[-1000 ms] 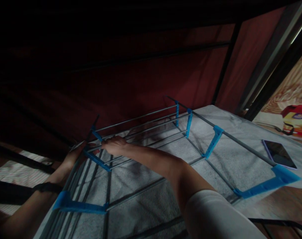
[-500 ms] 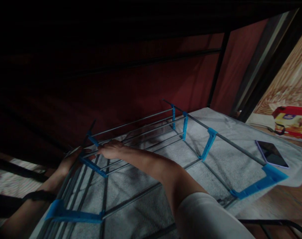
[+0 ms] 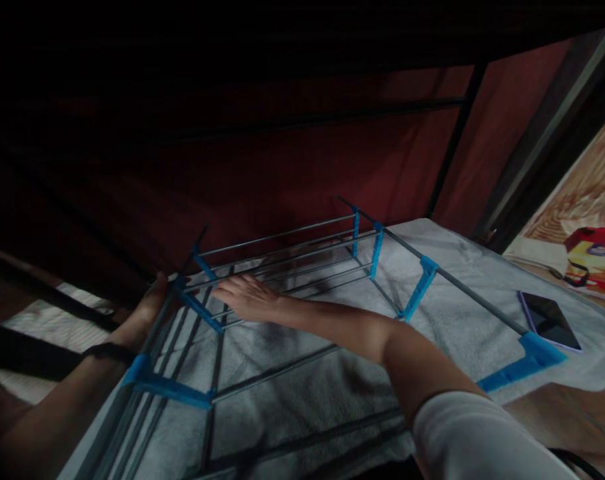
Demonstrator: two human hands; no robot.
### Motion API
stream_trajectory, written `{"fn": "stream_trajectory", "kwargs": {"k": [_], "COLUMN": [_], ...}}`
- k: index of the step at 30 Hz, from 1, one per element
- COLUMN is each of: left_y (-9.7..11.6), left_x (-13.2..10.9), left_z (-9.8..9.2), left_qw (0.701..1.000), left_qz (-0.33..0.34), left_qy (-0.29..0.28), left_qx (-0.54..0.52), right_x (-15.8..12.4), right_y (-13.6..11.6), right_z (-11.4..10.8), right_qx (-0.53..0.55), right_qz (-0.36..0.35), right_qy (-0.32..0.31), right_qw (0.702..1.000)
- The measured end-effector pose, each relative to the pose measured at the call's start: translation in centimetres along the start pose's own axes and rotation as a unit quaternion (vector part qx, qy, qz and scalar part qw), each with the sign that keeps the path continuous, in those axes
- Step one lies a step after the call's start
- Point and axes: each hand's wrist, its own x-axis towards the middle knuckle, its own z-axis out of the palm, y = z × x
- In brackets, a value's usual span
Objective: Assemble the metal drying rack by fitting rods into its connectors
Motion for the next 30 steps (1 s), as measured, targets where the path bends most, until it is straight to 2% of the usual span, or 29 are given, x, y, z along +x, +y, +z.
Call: {"fn": "stream_trajectory", "kwargs": {"k": [3, 6, 11, 16, 21, 25, 30], "left_y": [-0.3, -1.4, -5.0, -9.3, -13.7, -16.3, -18.0], "left_x": [-1.5, -3.2, -6.7, -11.3, -14.8, -16.3, -16.7], "left_z": [-0.6, -2.2, -5.8, -8.0, -9.9, -11.3, -11.8], "left_qw": [0.999, 0.999, 0.996, 0.992, 0.987, 0.978, 0.976], "left_qz": [-0.032, -0.04, -0.047, -0.039, -0.036, -0.05, -0.054], "left_qy": [0.004, 0.022, 0.064, 0.085, 0.103, 0.156, 0.166], "left_qx": [-0.006, -0.006, -0.03, -0.089, -0.116, -0.126, -0.134], "right_x": [-4.8, -9.4, -14.5, -16.3, -16.8, -17.0, -17.5], "right_y": [-1.0, -2.2, -4.7, -6.5, -7.7, -8.8, -11.1], "right_z": [0.5, 1.9, 4.1, 6.0, 6.6, 6.6, 7.4], "right_qx": [0.086, 0.198, 0.226, 0.189, 0.187, 0.198, 0.2], "right_qz": [0.028, 0.083, 0.079, 0.135, 0.126, 0.114, 0.091], "right_qy": [-0.061, -0.167, -0.31, -0.378, -0.403, -0.397, -0.398], "right_qw": [0.994, 0.962, 0.92, 0.896, 0.887, 0.889, 0.891]}}
